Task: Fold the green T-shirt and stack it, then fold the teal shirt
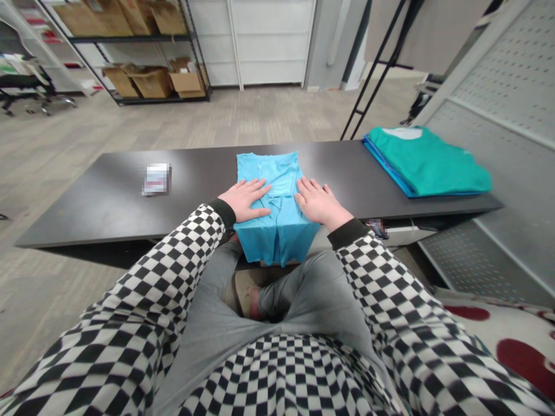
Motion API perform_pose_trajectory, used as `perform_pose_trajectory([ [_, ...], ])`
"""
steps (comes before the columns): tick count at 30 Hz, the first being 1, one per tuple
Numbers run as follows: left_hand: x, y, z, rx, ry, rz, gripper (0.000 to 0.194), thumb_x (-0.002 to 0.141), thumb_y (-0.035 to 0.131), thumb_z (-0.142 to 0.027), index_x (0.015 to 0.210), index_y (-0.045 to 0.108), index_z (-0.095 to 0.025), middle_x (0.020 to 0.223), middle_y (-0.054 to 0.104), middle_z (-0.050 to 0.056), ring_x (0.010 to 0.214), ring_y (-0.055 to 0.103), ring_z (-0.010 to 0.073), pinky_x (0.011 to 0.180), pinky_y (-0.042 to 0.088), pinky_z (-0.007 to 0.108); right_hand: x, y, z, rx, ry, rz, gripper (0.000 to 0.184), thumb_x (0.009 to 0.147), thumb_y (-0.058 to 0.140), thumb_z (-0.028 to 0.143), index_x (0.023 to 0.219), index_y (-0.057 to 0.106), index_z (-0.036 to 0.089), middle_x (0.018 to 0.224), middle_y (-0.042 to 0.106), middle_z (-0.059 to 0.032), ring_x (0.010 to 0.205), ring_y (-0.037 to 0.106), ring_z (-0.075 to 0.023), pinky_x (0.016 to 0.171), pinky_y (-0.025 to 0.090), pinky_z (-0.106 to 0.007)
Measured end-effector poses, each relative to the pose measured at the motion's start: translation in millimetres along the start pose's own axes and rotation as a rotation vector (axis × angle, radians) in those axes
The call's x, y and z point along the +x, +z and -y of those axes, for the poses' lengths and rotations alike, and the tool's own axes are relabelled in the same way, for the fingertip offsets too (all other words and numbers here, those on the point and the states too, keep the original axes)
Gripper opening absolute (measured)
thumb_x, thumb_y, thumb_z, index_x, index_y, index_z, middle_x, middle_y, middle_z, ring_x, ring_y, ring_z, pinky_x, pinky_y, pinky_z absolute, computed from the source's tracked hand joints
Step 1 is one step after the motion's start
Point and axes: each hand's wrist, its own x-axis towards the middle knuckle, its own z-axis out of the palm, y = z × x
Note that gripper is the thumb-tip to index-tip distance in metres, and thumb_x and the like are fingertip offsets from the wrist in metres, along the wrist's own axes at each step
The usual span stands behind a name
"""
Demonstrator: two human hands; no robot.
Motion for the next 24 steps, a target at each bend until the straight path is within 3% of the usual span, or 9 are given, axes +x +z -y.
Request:
perform_pose_trajectory([
  [5,-4.8,-3.1,-2.2,-0.03,0.005,-0.091,0.082,0.113,0.041,-0.067,0.183,0.036,-0.024,0.19,0.033,0.009,0.177,0.027,0.0298,0.146,0.012,0.054,-3.3,-1.1,3.9,0.025,0.013,-0.034,0.072,0.119,0.029,0.053,0.181,0.04,0.02,0.19,0.03,-0.0123,0.175,0.028,-0.0431,0.14,0.02,-0.074],
  [8,-18.1,-6.9,-8.0,-0.07,-0.087,-0.319,0.067,0.117,0.033,-0.049,0.176,0.049,-0.02,0.179,0.052,0.011,0.171,0.041,0.0258,0.145,0.021,0.049,-6.7,-3.8,8.6,0.03,0.006,-0.054,0.068,0.118,0.034,0.049,0.178,0.047,0.019,0.188,0.035,-0.0127,0.173,0.032,-0.0432,0.139,0.022,-0.075],
  [11,-49.4,2.6,-22.7,-0.149,-0.176,-0.621,0.06,0.116,0.033,-0.042,0.164,0.062,-0.02,0.161,0.069,0.014,0.157,0.058,0.0267,0.138,0.041,0.048,-15.0,-8.4,10.8,0.109,-0.028,-0.199,0.061,0.118,0.037,0.045,0.165,0.063,0.016,0.181,0.048,-0.0151,0.168,0.043,-0.0397,0.138,0.03,-0.068],
  [14,-100.5,44.4,-50.2,-0.307,-0.2,-0.889,0.045,0.116,0.04,-0.037,0.144,0.074,-0.027,0.141,0.078,0.013,0.138,0.071,0.028,0.125,0.056,0.051,-36.8,-9.6,8.0,0.31,-0.088,-0.488,0.052,0.117,0.042,0.042,0.143,0.079,0.017,0.158,0.072,-0.0184,0.15,0.064,-0.0346,0.131,0.046,-0.056],
  [17,-156.1,114.2,-85.5,-0.505,-0.175,-0.976,0.027,0.111,0.055,-0.031,0.115,0.081,-0.028,0.11,0.084,0.009,0.109,0.08,0.0284,0.104,0.066,0.052,-77.5,2.5,3.0,0.514,-0.168,-0.709,0.038,0.115,0.051,0.04,0.123,0.084,0.023,0.125,0.085,-0.0145,0.121,0.078,-0.032,0.113,0.06,-0.053],
  [19,-182.2,158.9,-108.7,-0.685,-0.285,-0.892,0.025,0.111,0.057,-0.028,0.109,0.082,-0.024,0.096,0.084,0.007,0.092,0.081,0.0245,0.089,0.068,0.043,-109.9,19.7,-0.1,0.588,-0.189,-0.715,0.029,0.114,0.058,0.039,0.117,0.084,0.025,0.111,0.086,-0.0104,0.105,0.08,-0.0293,0.101,0.064,-0.049],
  [21,-190.4,188.2,-129.1,-0.851,-0.381,-0.696,0.024,0.11,0.06,-0.028,0.111,0.083,-0.023,0.089,0.084,0.005,0.081,0.081,0.0217,0.078,0.067,0.036,-138.6,39.0,-2.9,0.608,-0.129,-0.681,0.024,0.113,0.062,0.037,0.118,0.083,0.025,0.104,0.085,-0.0082,0.097,0.08,-0.0275,0.094,0.065,-0.047],
  [24,-164.6,197.1,-149.4,-1.013,-0.387,-0.487,0.026,0.11,0.063,-0.035,0.117,0.084,-0.022,0.101,0.087,0.008,0.09,0.083,0.0227,0.084,0.067,0.036,-161.0,53.5,-6.0,0.587,0.007,-0.728,0.022,0.111,0.065,0.036,0.12,0.081,0.025,0.104,0.085,-0.0088,0.093,0.079,-0.0278,0.089,0.065,-0.047],
])
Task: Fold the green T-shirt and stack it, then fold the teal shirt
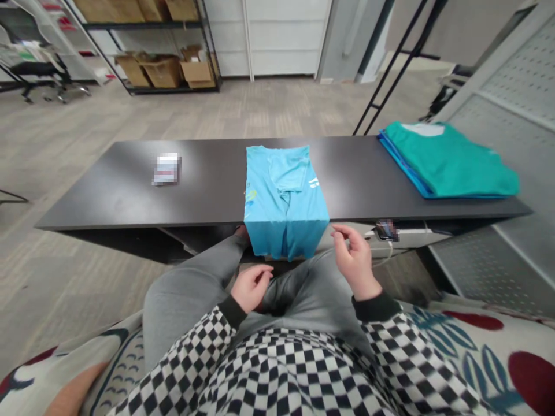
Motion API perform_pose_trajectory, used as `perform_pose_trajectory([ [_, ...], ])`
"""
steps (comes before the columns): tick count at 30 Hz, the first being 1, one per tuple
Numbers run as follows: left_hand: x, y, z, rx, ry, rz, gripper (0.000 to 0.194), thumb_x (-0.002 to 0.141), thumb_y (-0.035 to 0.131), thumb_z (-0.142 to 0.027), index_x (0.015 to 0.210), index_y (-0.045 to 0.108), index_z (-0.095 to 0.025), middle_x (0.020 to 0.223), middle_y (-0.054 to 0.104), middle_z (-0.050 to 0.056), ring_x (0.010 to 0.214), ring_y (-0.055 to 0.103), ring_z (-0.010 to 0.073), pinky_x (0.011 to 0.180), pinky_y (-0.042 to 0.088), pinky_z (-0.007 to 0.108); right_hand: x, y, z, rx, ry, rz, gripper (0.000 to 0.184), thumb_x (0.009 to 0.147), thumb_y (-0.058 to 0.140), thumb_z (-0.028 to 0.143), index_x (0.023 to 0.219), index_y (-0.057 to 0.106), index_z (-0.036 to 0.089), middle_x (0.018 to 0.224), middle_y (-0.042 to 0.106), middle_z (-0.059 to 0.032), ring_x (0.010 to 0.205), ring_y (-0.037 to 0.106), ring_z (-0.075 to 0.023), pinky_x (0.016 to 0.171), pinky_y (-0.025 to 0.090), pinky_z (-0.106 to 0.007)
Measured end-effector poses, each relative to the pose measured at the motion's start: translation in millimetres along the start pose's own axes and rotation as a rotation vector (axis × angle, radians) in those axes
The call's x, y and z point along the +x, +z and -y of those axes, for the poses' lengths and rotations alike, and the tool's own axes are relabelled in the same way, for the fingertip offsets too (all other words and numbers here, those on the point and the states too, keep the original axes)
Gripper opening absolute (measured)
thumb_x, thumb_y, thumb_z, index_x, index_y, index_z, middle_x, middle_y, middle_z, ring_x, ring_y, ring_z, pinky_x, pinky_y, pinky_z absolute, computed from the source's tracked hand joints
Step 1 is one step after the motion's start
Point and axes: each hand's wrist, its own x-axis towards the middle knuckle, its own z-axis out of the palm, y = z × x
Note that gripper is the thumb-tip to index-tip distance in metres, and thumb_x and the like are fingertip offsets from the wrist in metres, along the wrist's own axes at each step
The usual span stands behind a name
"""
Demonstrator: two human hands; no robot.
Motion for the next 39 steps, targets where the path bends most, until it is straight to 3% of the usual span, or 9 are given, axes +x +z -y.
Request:
perform_pose_trajectory([
  [3,42.5,28.1,-21.3,-0.079,-0.047,-0.033,0.035,0.109,0.067,-0.043,0.131,0.081,-0.02,0.118,0.086,0.011,0.086,0.08,0.0213,0.083,0.066,0.036,17.4,-4.1,7.6,-0.013,-0.111,-0.054,0.018,0.109,0.066,0.03,0.117,0.081,0.026,0.107,0.084,-0.0098,0.099,0.079,-0.0296,0.094,0.064,-0.049],
  [6,81.0,48.2,-41.9,-0.072,-0.141,-0.158,0.048,0.104,0.074,-0.053,0.135,0.079,-0.017,0.113,0.086,0.01,0.072,0.073,0.0184,0.071,0.06,0.034,62.7,-1.2,21.1,0.001,-0.298,0.028,0.018,0.107,0.064,0.024,0.114,0.081,0.027,0.11,0.084,-0.0095,0.107,0.078,-0.0307,0.102,0.062,-0.051],
  [12,100.1,54.7,-70.6,0.227,-0.053,-0.314,0.034,0.101,0.082,-0.051,0.116,0.089,-0.021,0.088,0.083,0.006,0.085,0.08,0.024,0.082,0.056,0.035,129.8,37.9,12.4,-0.056,-0.364,0.341,0.026,0.102,0.062,0.021,0.118,0.082,0.025,0.123,0.085,-0.012,0.122,0.077,-0.0333,0.113,0.059,-0.053],
  [16,105.6,51.1,-78.9,0.322,0.02,-0.353,0.026,0.101,0.082,-0.043,0.113,0.09,-0.022,0.087,0.084,0.006,0.084,0.08,0.0236,0.079,0.054,0.034,130.8,54.3,4.4,-0.136,-0.299,0.397,0.028,0.102,0.064,0.025,0.123,0.082,0.022,0.126,0.084,-0.0141,0.121,0.077,-0.035,0.113,0.059,-0.053],
  [24,109.7,56.6,-83.0,0.324,0.144,-0.37,0.019,0.104,0.072,-0.03,0.092,0.085,-0.022,0.074,0.076,0.002,0.069,0.07,0.0182,0.069,0.045,0.032,126.9,51.2,12.8,-0.192,-0.268,0.416,0.028,0.103,0.064,0.027,0.122,0.084,0.023,0.124,0.084,-0.0128,0.119,0.077,-0.0348,0.112,0.058,-0.05],
  [28,101.2,48.9,-104.5,0.183,0.245,-0.315,0.024,0.109,0.065,-0.03,0.093,0.081,-0.023,0.075,0.073,0.002,0.068,0.066,0.0176,0.071,0.047,0.032,129.2,53.0,9.4,-0.141,-0.216,0.391,0.028,0.105,0.064,0.034,0.122,0.084,0.023,0.125,0.085,-0.0122,0.121,0.078,-0.0344,0.112,0.058,-0.049],
  [32,99.8,38.2,-133.2,-0.001,0.343,-0.276,0.017,0.107,0.067,-0.03,0.093,0.076,-0.023,0.09,0.074,0.005,0.086,0.068,0.0209,0.082,0.053,0.033,130.8,52.9,8.0,-0.092,-0.151,0.354,0.03,0.107,0.063,0.041,0.119,0.085,0.024,0.125,0.086,-0.0113,0.121,0.078,-0.0339,0.112,0.058,-0.049],
  [35,101.8,38.2,-139.7,-0.253,0.234,-0.264,0.017,0.107,0.068,-0.035,0.096,0.07,-0.023,0.088,0.066,0.001,0.081,0.061,0.0184,0.077,0.052,0.03,130.9,51.2,10.2,-0.084,-0.142,0.355,0.033,0.109,0.061,0.044,0.119,0.085,0.024,0.124,0.086,-0.0111,0.12,0.079,-0.0334,0.111,0.059,-0.048],
  [39,100.7,48.5,-121.0,-0.477,-0.024,-0.31,0.029,0.111,0.062,-0.047,0.094,0.06,-0.024,0.077,0.051,-0.004,0.066,0.048,0.0146,0.064,0.045,0.025,130.2,49.5,13.9,-0.134,-0.186,0.401,0.033,0.111,0.06,0.042,0.123,0.084,0.023,0.125,0.086,-0.012,0.121,0.079,-0.0336,0.112,0.059,-0.049],
])
